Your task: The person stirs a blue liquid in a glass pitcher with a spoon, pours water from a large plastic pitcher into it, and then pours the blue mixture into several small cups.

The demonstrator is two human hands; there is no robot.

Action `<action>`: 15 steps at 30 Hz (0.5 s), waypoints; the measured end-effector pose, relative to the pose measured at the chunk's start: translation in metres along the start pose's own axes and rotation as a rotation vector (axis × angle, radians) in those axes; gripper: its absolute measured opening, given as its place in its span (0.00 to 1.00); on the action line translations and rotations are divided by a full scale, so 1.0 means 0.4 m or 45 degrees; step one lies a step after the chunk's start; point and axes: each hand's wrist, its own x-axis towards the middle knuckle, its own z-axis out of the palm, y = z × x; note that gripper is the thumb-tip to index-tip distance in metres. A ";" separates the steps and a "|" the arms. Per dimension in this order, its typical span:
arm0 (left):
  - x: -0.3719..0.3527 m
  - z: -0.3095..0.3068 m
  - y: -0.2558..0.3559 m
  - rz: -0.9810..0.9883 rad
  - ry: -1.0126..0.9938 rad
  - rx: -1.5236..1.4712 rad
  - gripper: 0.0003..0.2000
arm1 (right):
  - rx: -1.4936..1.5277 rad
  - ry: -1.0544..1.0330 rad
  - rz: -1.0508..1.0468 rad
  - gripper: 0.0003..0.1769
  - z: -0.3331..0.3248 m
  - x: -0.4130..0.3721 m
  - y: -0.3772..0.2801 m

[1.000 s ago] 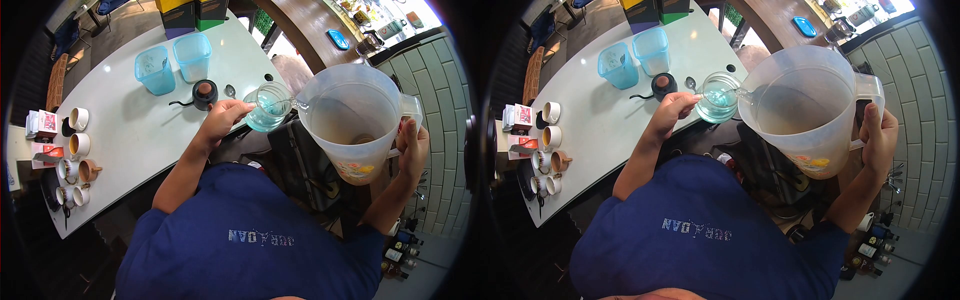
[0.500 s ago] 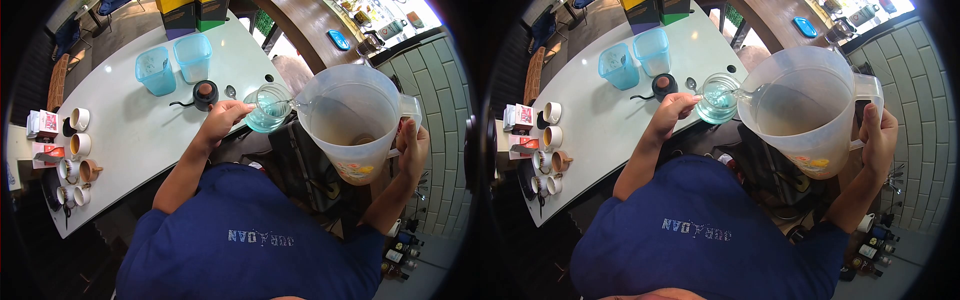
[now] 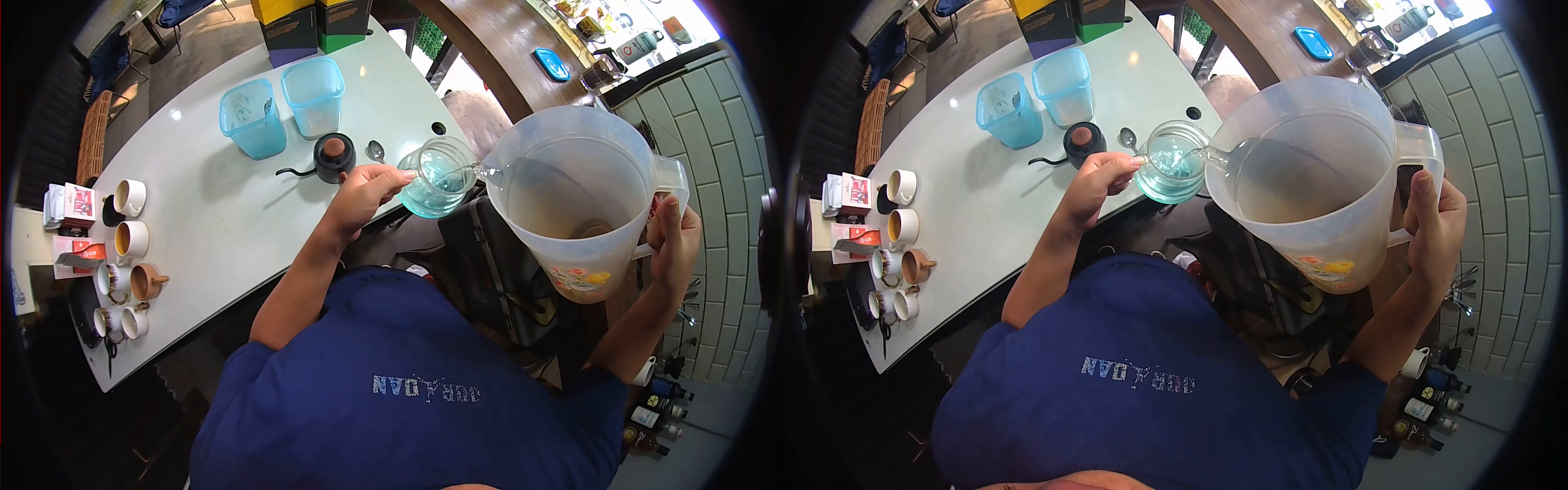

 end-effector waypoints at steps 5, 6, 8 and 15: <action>0.003 0.000 0.001 -0.012 -0.001 0.009 0.17 | 0.001 -0.009 -0.001 0.22 -0.006 0.000 0.005; 0.003 -0.003 0.000 -0.012 -0.001 0.008 0.17 | 0.005 -0.015 0.000 0.22 -0.010 0.001 0.009; 0.006 -0.011 -0.002 -0.056 -0.031 -0.050 0.15 | 0.009 -0.022 -0.001 0.22 -0.012 0.002 0.011; 0.009 -0.002 0.003 0.003 -0.032 -0.011 0.16 | 0.014 -0.001 0.004 0.22 -0.007 0.002 0.007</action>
